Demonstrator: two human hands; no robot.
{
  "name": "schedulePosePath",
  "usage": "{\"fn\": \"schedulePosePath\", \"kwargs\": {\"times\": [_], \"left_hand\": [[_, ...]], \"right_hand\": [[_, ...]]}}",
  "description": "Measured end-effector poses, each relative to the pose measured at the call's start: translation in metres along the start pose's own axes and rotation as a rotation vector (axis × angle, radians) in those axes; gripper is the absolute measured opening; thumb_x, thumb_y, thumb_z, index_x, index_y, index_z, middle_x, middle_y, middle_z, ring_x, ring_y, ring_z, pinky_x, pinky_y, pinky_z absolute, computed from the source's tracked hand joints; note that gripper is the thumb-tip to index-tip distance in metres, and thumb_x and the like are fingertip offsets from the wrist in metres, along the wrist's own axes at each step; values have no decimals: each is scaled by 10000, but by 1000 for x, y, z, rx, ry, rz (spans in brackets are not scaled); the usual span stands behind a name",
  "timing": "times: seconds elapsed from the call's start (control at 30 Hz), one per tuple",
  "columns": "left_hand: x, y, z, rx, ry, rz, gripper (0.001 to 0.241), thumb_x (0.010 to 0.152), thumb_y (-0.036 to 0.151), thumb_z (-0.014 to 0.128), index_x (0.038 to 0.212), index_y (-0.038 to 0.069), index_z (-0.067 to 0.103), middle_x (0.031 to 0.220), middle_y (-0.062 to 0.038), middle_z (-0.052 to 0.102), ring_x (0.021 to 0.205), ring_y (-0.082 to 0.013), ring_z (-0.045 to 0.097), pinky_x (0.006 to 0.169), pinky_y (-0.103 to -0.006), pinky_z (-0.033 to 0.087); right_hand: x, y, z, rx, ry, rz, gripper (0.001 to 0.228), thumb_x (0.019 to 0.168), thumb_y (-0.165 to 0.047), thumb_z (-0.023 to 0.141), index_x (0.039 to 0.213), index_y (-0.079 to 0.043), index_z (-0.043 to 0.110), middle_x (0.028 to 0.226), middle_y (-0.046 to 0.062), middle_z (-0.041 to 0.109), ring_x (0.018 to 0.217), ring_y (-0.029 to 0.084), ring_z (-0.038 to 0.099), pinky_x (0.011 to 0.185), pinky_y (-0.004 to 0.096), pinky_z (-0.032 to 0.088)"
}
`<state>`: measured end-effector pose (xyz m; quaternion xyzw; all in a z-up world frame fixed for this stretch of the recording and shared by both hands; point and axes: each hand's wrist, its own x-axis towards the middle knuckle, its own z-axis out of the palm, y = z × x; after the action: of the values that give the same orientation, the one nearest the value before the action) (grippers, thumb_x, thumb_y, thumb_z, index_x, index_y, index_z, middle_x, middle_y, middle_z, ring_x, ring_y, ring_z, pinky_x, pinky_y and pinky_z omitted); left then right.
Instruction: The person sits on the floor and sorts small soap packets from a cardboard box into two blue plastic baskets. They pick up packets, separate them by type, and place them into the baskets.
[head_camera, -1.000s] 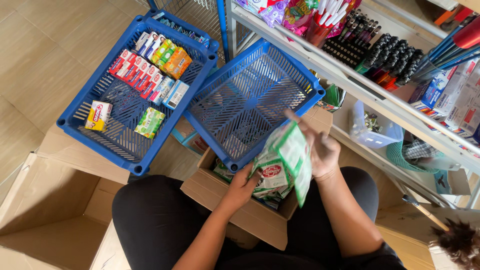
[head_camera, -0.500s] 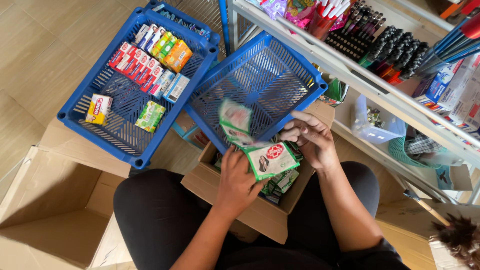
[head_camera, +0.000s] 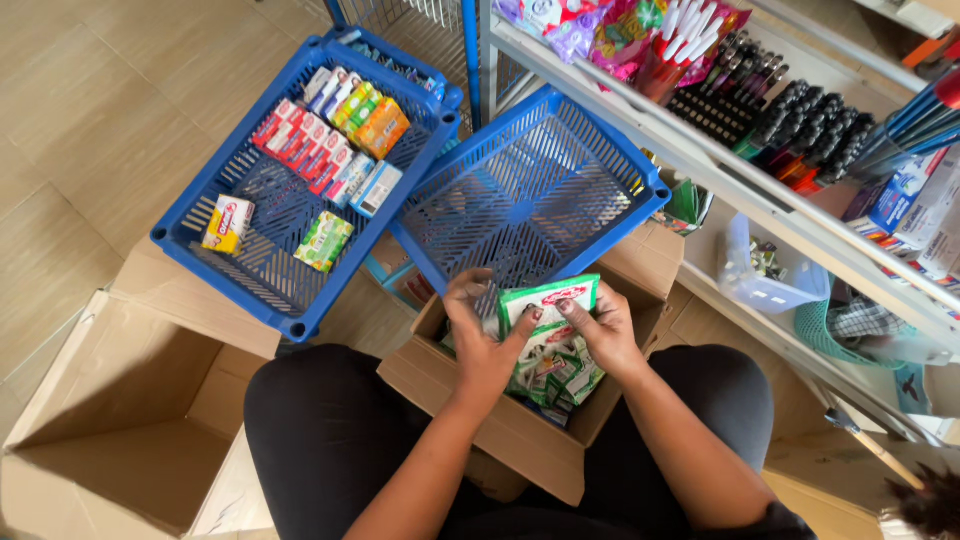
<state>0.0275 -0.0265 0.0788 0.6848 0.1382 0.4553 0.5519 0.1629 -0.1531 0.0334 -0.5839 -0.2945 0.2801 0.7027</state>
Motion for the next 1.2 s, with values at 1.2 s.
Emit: {"fn": "schedulePosePath", "kwargs": {"times": [1.2], "left_hand": [[-45, -119, -25, -632, 38, -792, 229, 1012, 66, 567, 1203, 0, 676, 1066, -59, 751, 928, -124, 699, 844, -280, 562]], "right_hand": [[13, 25, 12, -128, 15, -293, 174, 1056, -8, 774, 998, -12, 609, 1094, 60, 591, 1010, 149, 571, 975, 274, 495]]}}
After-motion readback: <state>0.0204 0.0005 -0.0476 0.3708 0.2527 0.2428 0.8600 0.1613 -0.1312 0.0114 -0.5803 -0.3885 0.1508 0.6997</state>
